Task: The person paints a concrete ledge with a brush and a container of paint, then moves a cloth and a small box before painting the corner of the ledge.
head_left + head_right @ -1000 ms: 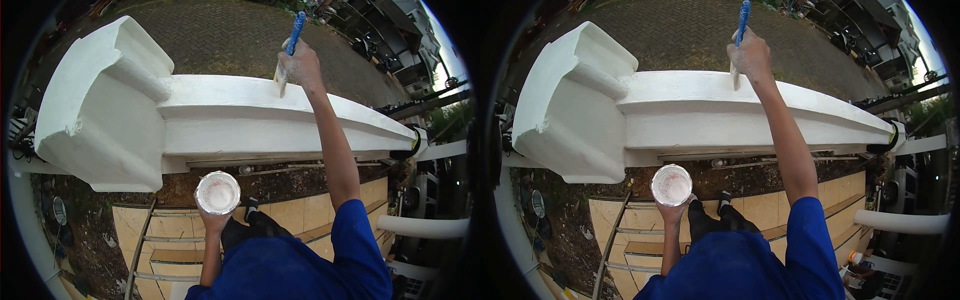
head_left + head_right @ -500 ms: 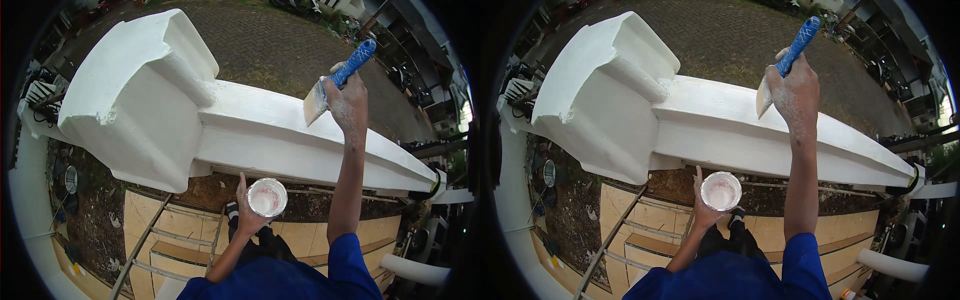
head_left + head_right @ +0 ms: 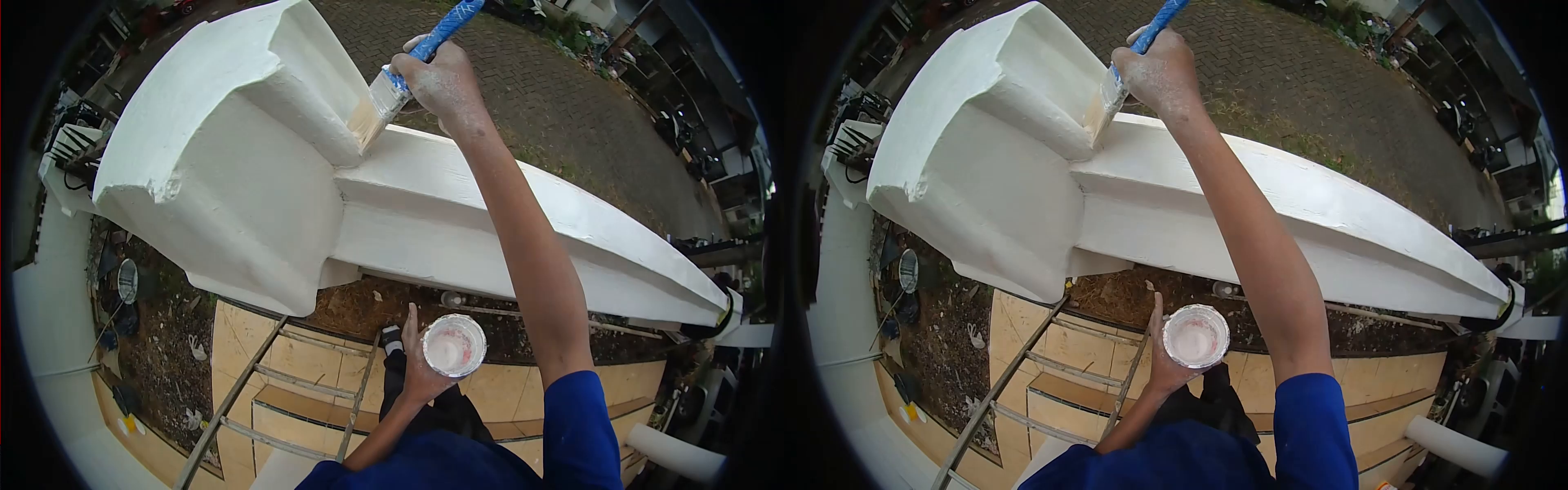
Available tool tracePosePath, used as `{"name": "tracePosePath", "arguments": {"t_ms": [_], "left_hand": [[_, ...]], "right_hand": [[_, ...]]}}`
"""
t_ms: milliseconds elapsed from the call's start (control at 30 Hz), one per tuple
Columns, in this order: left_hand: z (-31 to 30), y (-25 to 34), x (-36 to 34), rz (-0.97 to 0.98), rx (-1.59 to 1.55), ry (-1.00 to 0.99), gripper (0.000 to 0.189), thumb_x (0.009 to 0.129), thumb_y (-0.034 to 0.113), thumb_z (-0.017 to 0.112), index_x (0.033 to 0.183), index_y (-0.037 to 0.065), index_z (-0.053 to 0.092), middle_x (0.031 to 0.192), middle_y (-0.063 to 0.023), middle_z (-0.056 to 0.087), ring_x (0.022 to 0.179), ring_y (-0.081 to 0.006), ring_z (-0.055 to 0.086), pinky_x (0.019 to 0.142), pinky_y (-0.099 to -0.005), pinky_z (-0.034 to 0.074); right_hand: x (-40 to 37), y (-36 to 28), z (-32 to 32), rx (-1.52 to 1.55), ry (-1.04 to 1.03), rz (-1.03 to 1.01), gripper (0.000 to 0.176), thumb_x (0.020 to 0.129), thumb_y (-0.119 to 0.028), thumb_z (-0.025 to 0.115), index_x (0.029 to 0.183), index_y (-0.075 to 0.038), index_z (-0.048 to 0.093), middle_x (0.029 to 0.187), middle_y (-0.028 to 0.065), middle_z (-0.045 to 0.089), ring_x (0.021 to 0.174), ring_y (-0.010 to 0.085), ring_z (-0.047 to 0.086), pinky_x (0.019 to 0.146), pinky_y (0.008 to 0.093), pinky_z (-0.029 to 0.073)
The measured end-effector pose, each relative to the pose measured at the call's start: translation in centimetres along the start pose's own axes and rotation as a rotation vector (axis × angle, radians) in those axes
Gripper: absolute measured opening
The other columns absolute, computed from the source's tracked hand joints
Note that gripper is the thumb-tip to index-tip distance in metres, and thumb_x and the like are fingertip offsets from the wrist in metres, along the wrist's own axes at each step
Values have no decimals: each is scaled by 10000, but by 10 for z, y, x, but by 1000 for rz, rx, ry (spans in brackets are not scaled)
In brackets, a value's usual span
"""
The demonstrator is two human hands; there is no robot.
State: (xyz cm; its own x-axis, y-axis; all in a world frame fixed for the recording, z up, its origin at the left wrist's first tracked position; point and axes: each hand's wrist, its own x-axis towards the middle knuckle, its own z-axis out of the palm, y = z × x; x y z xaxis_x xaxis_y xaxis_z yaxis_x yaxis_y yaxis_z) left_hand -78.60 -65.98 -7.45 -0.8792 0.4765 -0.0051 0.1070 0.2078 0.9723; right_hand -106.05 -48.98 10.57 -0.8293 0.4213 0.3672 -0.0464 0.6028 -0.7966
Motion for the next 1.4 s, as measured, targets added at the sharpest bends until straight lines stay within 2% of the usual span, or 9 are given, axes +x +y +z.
{"name": "tracePosePath", "arguments": {"t_ms": [267,367,467,700,800,1033,1200,1300,1400], "left_hand": [[-26,8,-10,-67,-82,45,1266,494,318,909,1433,20,113,1497,-142,116,1321,-219,292,1098,-395,246],[-31,12,-10,-36,-102,65,1272,495,316,909,1434,22,103,1506,-132,96,1330,-224,284,1103,-392,239],[-36,7,-14,-47,-204,97,1270,502,312,908,1437,34,95,1511,-116,86,1336,-234,267,1106,-389,236],[-48,13,-10,-18,-130,113,1265,500,286,912,1438,41,99,1507,-109,101,1340,-252,251,1101,-394,250],[-53,15,-12,22,-139,121,1262,493,288,914,1436,41,113,1506,-109,104,1335,-255,258,1100,-393,255],[-62,21,-11,40,-146,141,1247,493,288,915,1432,38,134,1503,-107,113,1320,-242,289,1093,-384,274],[-64,18,-14,37,-148,166,1246,493,271,916,1434,44,132,1494,-107,145,1290,-225,335,1073,-373,316],[-65,22,-14,3,-210,168,1238,497,278,914,1435,52,138,1471,-99,193,1264,-215,361,1061,-367,337],[-66,21,-23,0,-259,215,1237,497,275,914,1437,58,139,1442,-88,233,1240,-210,387,1047,-357,357]], "right_hand": [[10,0,-8,230,-7,136,211,761,-111,600,926,15,560,813,143,614,722,224,653,590,335,587],[-4,-4,-19,-296,-64,60,267,761,-119,608,971,32,546,820,136,598,753,220,634,681,343,546],[-20,13,-61,97,-32,242,280,751,-172,633,946,15,557,806,150,625,777,244,648,792,351,502],[-70,-7,-53,-36,46,261,220,771,-114,608,942,7,541,724,83,578,649,161,605,674,323,507],[-83,-8,-73,378,238,286,196,787,-84,595,940,13,521,710,81,567,661,148,594,652,294,486],[-112,-13,-60,23,86,233,176,781,-85,603,916,-2,526,697,69,555,645,126,574,647,297,479],[-70,-21,-12,383,325,89,177,777,-82,593,928,-18,526,698,48,550,631,138,559,689,311,486],[-37,-18,-20,-26,91,107,211,755,-103,607,923,4,537,752,103,619,735,204,643,747,339,502],[-14,9,-53,163,69,252,246,736,-119,622,933,13,557,800,139,645,818,262,661,775,359,507]]}}
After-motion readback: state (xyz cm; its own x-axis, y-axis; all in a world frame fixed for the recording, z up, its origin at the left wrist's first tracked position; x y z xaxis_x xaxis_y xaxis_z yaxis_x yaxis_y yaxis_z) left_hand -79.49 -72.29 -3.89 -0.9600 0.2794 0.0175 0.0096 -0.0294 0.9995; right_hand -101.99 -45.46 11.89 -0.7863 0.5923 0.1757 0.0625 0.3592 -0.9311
